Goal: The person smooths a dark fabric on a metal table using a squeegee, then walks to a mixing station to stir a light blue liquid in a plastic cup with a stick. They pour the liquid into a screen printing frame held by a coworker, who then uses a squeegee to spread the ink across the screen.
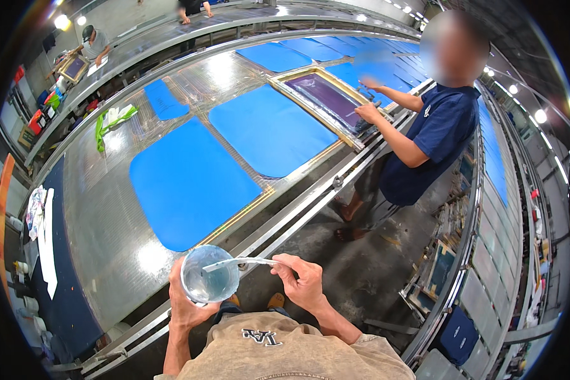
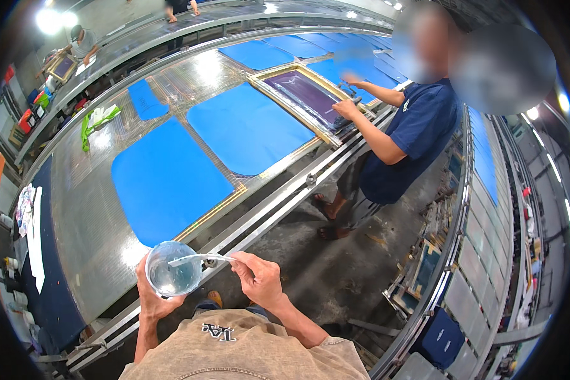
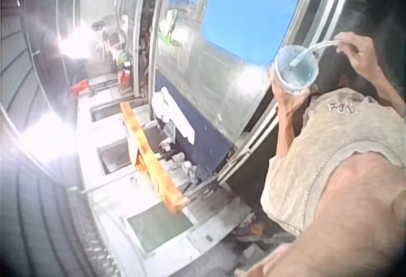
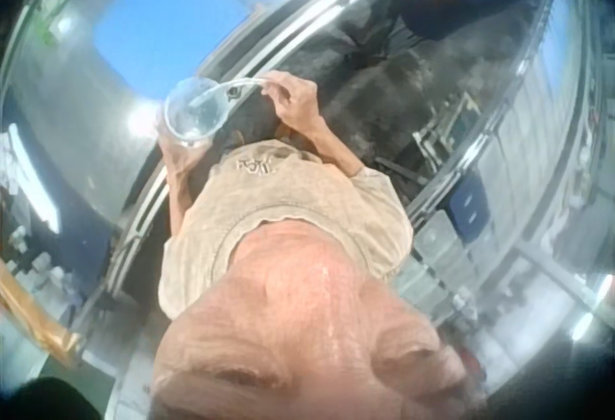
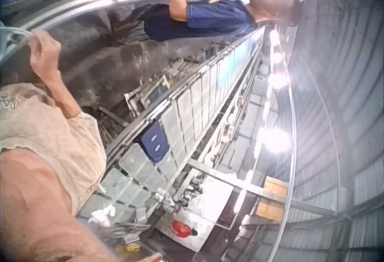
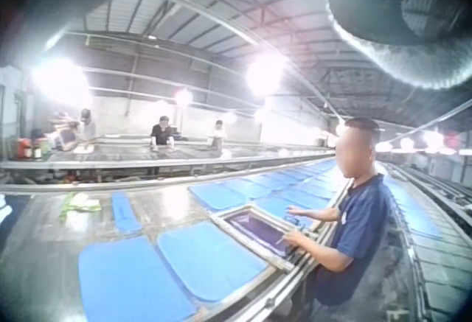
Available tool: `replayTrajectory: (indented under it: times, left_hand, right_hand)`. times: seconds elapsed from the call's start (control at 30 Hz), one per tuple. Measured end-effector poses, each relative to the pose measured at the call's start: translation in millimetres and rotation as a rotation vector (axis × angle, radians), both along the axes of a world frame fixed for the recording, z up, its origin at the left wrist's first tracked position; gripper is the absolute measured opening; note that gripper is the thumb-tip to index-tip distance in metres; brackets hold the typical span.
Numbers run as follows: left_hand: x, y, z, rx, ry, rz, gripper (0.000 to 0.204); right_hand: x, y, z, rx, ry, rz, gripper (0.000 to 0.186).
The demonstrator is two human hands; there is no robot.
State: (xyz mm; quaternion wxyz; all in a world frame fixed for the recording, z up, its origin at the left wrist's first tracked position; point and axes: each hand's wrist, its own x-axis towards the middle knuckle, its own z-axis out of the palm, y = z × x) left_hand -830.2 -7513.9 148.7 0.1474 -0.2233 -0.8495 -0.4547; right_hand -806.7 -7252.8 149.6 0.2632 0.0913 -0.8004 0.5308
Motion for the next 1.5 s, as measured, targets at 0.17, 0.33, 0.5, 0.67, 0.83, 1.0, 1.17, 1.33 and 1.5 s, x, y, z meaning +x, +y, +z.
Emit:
replayTrajectory:
  times: [0.17,0.33,0.5,0.67,0.83,1.0,1.17,1.33,1.5]
  left_hand:
    - [-10,-7,-10,0.044,-0.044,0.047,0.099]
    - [-2,-28,-4,-0.042,-0.018,0.147,0.103]
    - [17,-44,3,-0.015,-0.003,0.216,0.099]
    - [30,-61,0,-0.125,-0.018,0.235,0.108]
    - [23,-93,-5,-0.136,0.005,0.208,0.107]
    - [9,-116,-5,-0.126,0.009,0.22,0.106]
    - [13,-145,-14,-0.067,-0.012,0.243,0.105]
    - [20,-169,-26,0.028,-0.058,0.219,0.104]
    - [20,-186,-39,-0.006,-0.051,0.24,0.105]
  right_hand:
    - [-8,1,8,-0.023,-0.006,0.015,0.013]
    - [-7,-14,18,-0.011,0.053,0.083,0.013]
    - [3,-26,17,0.05,0.06,0.138,0.013]
    - [2,-32,8,0.088,0.197,0.148,0.013]
    - [-4,-54,10,0.096,0.197,0.169,0.013]
    - [-9,-89,13,0.085,0.225,0.155,0.016]
    - [-3,-128,13,0.092,0.183,0.169,0.023]
    - [0,-159,12,0.12,0.207,0.168,0.021]
    - [4,-175,14,0.16,0.183,0.136,0.019]
